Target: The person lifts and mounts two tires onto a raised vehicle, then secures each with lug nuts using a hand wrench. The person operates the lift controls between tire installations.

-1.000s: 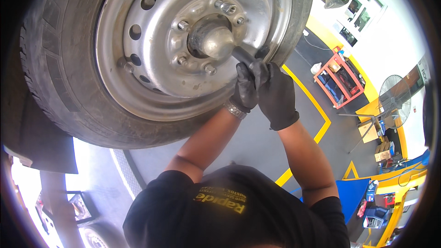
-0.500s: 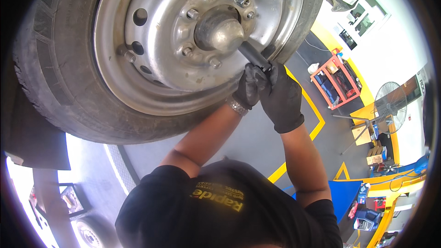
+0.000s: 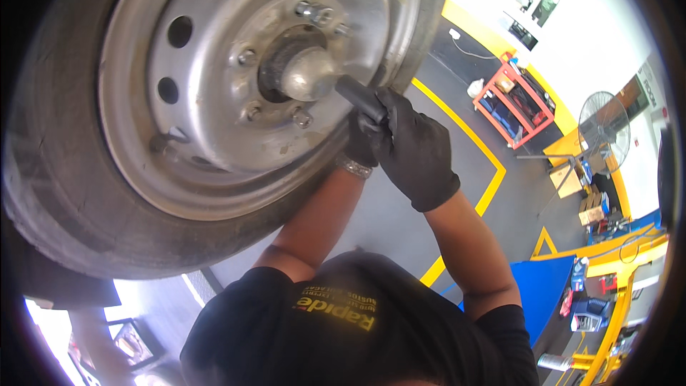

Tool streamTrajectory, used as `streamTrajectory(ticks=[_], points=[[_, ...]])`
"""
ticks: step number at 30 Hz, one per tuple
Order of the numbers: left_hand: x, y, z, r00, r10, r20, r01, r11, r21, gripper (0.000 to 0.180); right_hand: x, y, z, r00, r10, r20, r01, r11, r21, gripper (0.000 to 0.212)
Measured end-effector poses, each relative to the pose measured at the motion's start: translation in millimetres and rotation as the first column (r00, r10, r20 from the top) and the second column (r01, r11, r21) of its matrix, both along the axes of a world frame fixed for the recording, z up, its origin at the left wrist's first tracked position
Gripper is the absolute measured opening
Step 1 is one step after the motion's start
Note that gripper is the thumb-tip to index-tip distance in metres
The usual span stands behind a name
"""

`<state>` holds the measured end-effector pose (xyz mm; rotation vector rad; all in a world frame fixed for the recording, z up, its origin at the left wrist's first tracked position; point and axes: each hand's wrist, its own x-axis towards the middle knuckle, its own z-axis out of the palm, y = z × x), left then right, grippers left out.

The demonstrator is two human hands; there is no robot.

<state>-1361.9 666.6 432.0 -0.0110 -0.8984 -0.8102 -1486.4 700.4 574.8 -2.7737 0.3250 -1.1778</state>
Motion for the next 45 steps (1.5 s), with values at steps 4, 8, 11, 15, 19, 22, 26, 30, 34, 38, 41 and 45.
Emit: streamTrajectory(ticks=[4, 8, 11, 15, 19, 22, 26, 30, 34, 38, 41, 45], points=[[5.9, -0.2, -0.8, 0.999, 0.041, -0.022, -0.039, 0.997, 0.069, 0.025, 4.1, 1.1, -0.9, 0.995, -0.047, -0.091, 0.076, 0.937, 0.34, 0.036], [8.2, -0.8, 0.9, 0.998, 0.056, -0.02, -0.054, 0.994, 0.095, 0.027, 11.4, -1.1, -10.9, 0.992, 0.03, 0.121, -0.062, 0.96, 0.273, 0.035], [9.7, 0.7, 2.1, 0.998, 0.061, -0.016, -0.059, 0.993, 0.105, 0.03, 5.8, 2.0, -8.9, 0.994, -0.053, 0.096, 0.07, 0.981, -0.183, 0.037], [7.8, -2.8, 3.2, 0.998, 0.057, -0.01, -0.055, 0.992, 0.115, 0.033, 10.0, -17.3, -19.6, 0.996, 0.086, 0.014, -0.087, 0.978, 0.19, 0.041], [9.7, 0.7, 4.6, 0.995, 0.098, -0.003, -0.096, 0.986, 0.138, 0.037, 1.7, -12.7, 28.4, 0.896, 0.371, -0.243, 0.027, 0.501, 0.865, 0.043], [15.5, 2.4, 7.9, 0.992, 0.124, 0.005, -0.123, 0.982, 0.143, 0.04, 11.2, -8.4, 24.2, 0.996, 0.011, -0.091, -0.06, 0.83, -0.555, 0.037], [12.9, -5.2, 13.7, 0.995, 0.101, 0.019, -0.103, 0.985, 0.142, 0.044, 31.7, -24.9, 4.2, 0.99, 0.143, -0.015, -0.142, 0.99, 0.019, 0.037], [17.3, -2.7, 13.9, 0.993, 0.12, 0.022, -0.122, 0.982, 0.147, 0.048, 26.3, -12.5, 33.0, 0.965, 0.236, -0.115, -0.068, 0.648, 0.758, 0.038], [13.5, -7.7, 18.8, 0.993, 0.121, 0.019, -0.122, 0.983, 0.136, 0.052, 30.5, -6.8, 22.0, 0.988, -0.026, -0.152, 0.012, 0.996, -0.092, 0.035], [11.6, -6.5, 19.9, 0.992, 0.122, 0.018, -0.123, 0.98, 0.153, 0.056, 29.6, -8.1, 21.9, 0.947, 0.294, 0.125, -0.171, 0.137, 0.976, 0.041], [11.8, -2.2, 20.3, 0.991, 0.137, 0.003, -0.135, 0.977, 0.167, 0.059, 6.2, 6.4, 35.9, 0.953, 0.29, 0.086, -0.119, 0.097, 0.988, 0.043], [10.1, 19.8, 26.7, 0.993, 0.107, -0.051, -0.089, 0.957, 0.277, 0.063, -45.5, 10.6, 8.6, 0.992, 0.048, 0.116, -0.125, 0.433, 0.892, 0.037]])
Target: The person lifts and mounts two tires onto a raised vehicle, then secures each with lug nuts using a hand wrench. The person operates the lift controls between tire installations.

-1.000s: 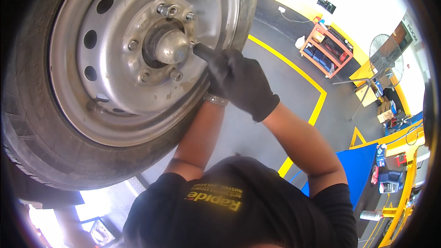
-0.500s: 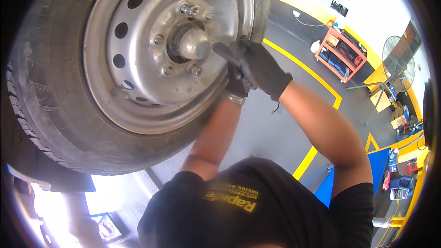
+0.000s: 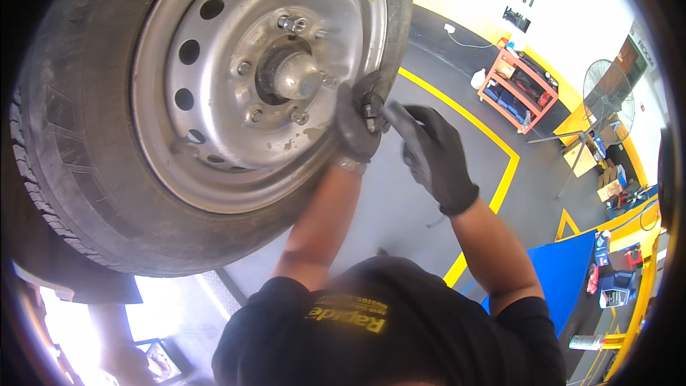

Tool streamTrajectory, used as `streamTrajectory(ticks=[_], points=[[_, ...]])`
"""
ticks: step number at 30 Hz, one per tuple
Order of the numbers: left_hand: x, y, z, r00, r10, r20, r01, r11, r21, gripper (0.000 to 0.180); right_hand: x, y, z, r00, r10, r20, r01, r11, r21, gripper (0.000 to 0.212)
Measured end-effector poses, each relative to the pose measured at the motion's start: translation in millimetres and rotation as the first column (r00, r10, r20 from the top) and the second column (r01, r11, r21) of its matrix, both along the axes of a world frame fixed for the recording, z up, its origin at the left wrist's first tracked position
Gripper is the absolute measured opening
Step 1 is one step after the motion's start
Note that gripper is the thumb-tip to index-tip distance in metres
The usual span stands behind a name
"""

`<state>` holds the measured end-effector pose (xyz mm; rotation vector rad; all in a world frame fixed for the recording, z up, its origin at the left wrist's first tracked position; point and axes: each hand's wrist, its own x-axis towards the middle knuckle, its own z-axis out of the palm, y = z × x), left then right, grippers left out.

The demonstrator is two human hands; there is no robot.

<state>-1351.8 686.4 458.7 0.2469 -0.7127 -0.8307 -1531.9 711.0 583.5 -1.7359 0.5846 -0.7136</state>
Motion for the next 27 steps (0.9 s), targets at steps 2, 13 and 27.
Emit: streamTrajectory(ticks=[2, 13, 27], points=[[-36.3, 28.7, 40.6, 0.954, -0.114, -0.278, 0.171, 0.967, 0.19, 0.067, -39.6, -1.3, -13.2, 0.993, -0.105, -0.053, 0.103, 0.994, -0.033, 0.034], [-116.2, 40.1, 68.6, 0.848, 0.375, 0.375, -0.501, 0.797, 0.338, 0.059, -54.7, -14.7, -121.1, 0.98, -0.008, 0.201, 0.092, 0.907, -0.41, 0.054], [-71.8, 67.3, 60.0, 0.157, 0.146, 0.977, -0.747, 0.665, 0.02, 0.022, -32.6, -51.6, -94.0, 0.866, 0.233, 0.442, -0.406, 0.844, 0.351, 0.046]])
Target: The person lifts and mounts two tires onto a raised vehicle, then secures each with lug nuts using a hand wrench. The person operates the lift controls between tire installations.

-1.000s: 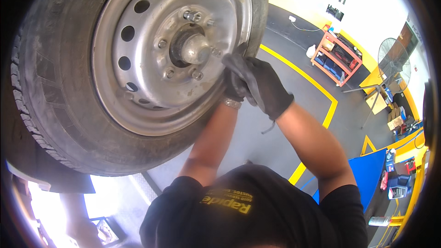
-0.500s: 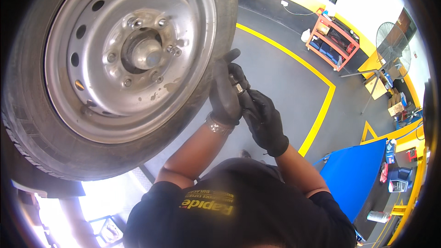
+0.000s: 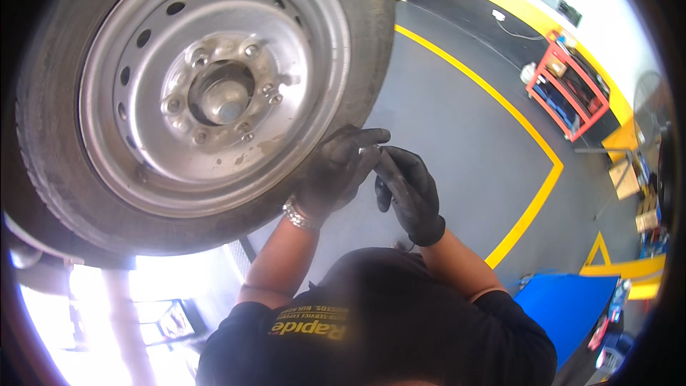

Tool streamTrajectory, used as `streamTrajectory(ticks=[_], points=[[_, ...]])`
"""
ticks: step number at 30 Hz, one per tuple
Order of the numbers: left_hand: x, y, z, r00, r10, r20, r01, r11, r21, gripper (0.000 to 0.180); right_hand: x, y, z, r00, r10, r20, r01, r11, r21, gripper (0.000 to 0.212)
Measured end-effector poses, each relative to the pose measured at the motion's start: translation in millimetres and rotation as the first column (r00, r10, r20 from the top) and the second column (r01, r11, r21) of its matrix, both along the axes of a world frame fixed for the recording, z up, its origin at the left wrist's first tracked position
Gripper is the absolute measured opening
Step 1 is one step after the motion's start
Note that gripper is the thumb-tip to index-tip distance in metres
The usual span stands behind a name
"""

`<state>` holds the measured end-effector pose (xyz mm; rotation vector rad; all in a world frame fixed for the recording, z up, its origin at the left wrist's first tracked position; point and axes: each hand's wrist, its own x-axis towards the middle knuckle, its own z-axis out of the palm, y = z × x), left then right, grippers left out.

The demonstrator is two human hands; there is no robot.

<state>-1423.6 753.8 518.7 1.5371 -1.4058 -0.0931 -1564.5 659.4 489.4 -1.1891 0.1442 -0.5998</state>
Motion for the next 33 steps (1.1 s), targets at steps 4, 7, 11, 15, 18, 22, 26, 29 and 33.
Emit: streamTrajectory(ticks=[4, 7, 11, 15, 18, 22, 26, 29, 33], points=[[2.6, 26.2, 13.4, 0.995, 0.056, -0.086, -0.043, 0.989, 0.14, 0.023, 6.3, -12.2, 0.3, 0.988, 0.154, -0.02, -0.155, 0.968, -0.197, 0.039], [0.1, 35.4, 0.5, 0.995, 0.099, -0.01, -0.099, 0.994, -0.035, 0.03, 12.4, -23.2, -8.1, 0.938, 0.346, 0.031, -0.336, 0.926, -0.174, 0.038], [-15.5, 65.9, 5.9, 0.81, -0.005, -0.587, -0.045, 0.996, -0.071, 0.037, 25.9, -24.8, 0.1, 0.852, 0.52, 0.059, -0.514, 0.853, -0.093, 0.04], [-26.8, 73.4, -20.2, 0.828, 0.347, -0.44, -0.493, 0.824, -0.279, 0.027, 46.3, -13.9, 1.2, 0.876, 0.481, 0.02, -0.457, 0.844, -0.282, 0.046], [-39.9, 65.2, -13.2, 0.666, 0.666, -0.335, -0.746, 0.587, -0.316, 0.02, 55.9, -6.7, 4.2, 0.895, 0.442, -0.059, -0.401, 0.74, -0.54, 0.045], [-41.6, 75.5, -19.3, 0.57, 0.6, -0.561, -0.789, 0.592, -0.167, 0.016, 60.3, 8.4, 23.4, 0.871, 0.492, 0.008, -0.346, 0.624, -0.701, 0.039], [-30.9, 83.2, -26.8, 0.482, 0.876, -0.007, -0.801, 0.437, -0.409, 0.016, 57.6, 27.5, 14.8, 0.873, 0.462, 0.156, -0.253, 0.703, -0.665, 0.042], [-28.5, 95.8, -15.7, 0.494, 0.85, 0.184, -0.683, 0.51, -0.524, 0.015, 62.0, 31.9, 5.9, 0.874, 0.381, 0.301, 0.005, 0.613, -0.79, 0.044], [-21.7, 117.0, -29.7, 0.863, 0.5, -0.072, -0.459, 0.716, -0.526, 0.011, 52.9, 32.3, 25.3, 0.895, 0.444, -0.035, -0.335, 0.62, -0.71, 0.044]])
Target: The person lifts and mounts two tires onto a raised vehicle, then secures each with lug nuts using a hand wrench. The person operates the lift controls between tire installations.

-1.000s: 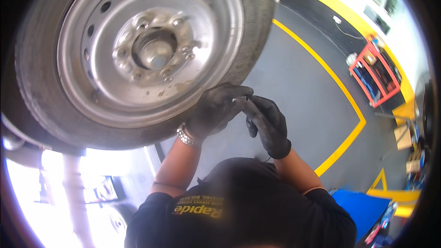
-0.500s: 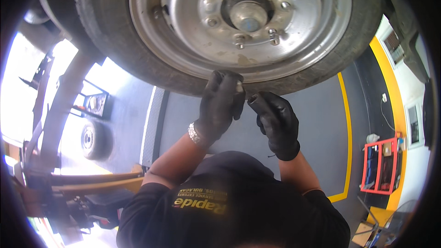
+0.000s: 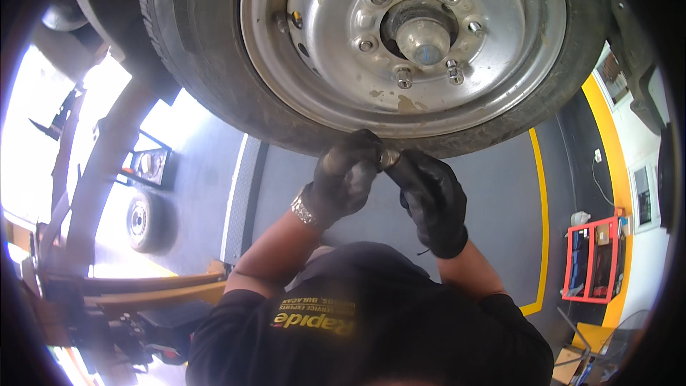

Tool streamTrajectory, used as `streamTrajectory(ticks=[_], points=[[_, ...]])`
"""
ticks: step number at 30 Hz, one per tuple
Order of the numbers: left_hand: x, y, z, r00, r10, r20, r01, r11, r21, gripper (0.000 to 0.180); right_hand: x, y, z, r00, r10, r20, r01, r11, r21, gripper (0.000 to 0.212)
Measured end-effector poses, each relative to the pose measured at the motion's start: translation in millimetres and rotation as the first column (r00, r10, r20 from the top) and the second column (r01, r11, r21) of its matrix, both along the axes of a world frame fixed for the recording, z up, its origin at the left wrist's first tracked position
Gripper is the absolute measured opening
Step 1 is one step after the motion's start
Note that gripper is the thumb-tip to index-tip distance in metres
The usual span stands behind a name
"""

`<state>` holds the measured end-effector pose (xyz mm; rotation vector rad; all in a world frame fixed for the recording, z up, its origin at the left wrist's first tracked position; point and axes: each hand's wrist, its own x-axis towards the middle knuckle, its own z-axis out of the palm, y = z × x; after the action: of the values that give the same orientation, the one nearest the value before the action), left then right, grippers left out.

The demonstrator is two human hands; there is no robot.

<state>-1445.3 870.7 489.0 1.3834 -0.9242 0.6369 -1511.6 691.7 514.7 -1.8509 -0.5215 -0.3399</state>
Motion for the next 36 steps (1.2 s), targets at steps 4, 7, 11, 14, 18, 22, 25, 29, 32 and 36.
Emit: streamTrajectory(ticks=[4, 7, 11, 14, 18, 22, 25, 29, 32, 36], points=[[13.6, 12.9, 22.7, 0.99, -0.115, 0.079, 0.098, 0.976, 0.193, 0.011, 9.2, -7.2, 0.6, 0.993, 0.021, 0.117, -0.02, 1.0, -0.01, 0.037], [28.8, 16.0, 38.9, 0.929, -0.223, 0.295, 0.149, 0.955, 0.256, 0.016, -4.2, 8.2, 2.4, 0.974, 0.141, -0.178, -0.048, 0.894, 0.444, 0.033], [41.0, 18.2, 35.5, 0.82, -0.572, -0.017, 0.571, 0.816, 0.095, 0.019, -3.5, 24.3, 20.1, 0.953, 0.046, -0.3, 0.094, 0.895, 0.436, 0.039], [37.3, 8.4, 43.7, 0.523, -0.68, -0.513, 0.682, 0.695, -0.228, 0.023, 6.9, 49.5, 31.8, 0.969, -0.246, -0.009, 0.23, 0.89, 0.394, 0.046], [56.5, -26.5, 45.2, 0.235, -0.894, -0.381, 0.822, 0.392, -0.414, 0.042, 28.3, 53.2, 46.1, 0.859, -0.47, 0.204, 0.455, 0.883, 0.118, 0.046], [53.3, -21.0, 75.5, 0.069, -0.872, -0.484, 0.655, 0.406, -0.637, 0.053, 37.7, 63.7, 68.7, 0.713, -0.561, 0.421, 0.66, 0.74, -0.133, 0.041], [60.3, -22.5, 52.7, 0.126, -0.942, -0.311, 0.699, 0.307, -0.646, 0.048, 32.7, 70.8, 65.4, 0.654, -0.561, 0.508, 0.711, 0.686, -0.157, 0.042], [68.1, -20.8, 55.4, 0.165, -0.946, -0.28, 0.717, 0.31, -0.624, 0.054, 30.8, 74.9, 60.5, 0.566, -0.554, 0.611, 0.796, 0.56, -0.229, 0.049], [75.9, -13.1, 66.1, 0.028, -0.916, -0.4, 0.683, 0.31, -0.661, 0.06, 41.0, 75.9, 58.3, 0.539, -0.551, 0.637, 0.818, 0.524, -0.239, 0.05], [105.3, -13.4, 49.4, 0.113, -0.948, -0.299, 0.84, 0.252, -0.48, 0.053, 46.2, 80.5, 54.4, 0.526, -0.567, 0.634, 0.832, 0.496, -0.247, 0.048]])
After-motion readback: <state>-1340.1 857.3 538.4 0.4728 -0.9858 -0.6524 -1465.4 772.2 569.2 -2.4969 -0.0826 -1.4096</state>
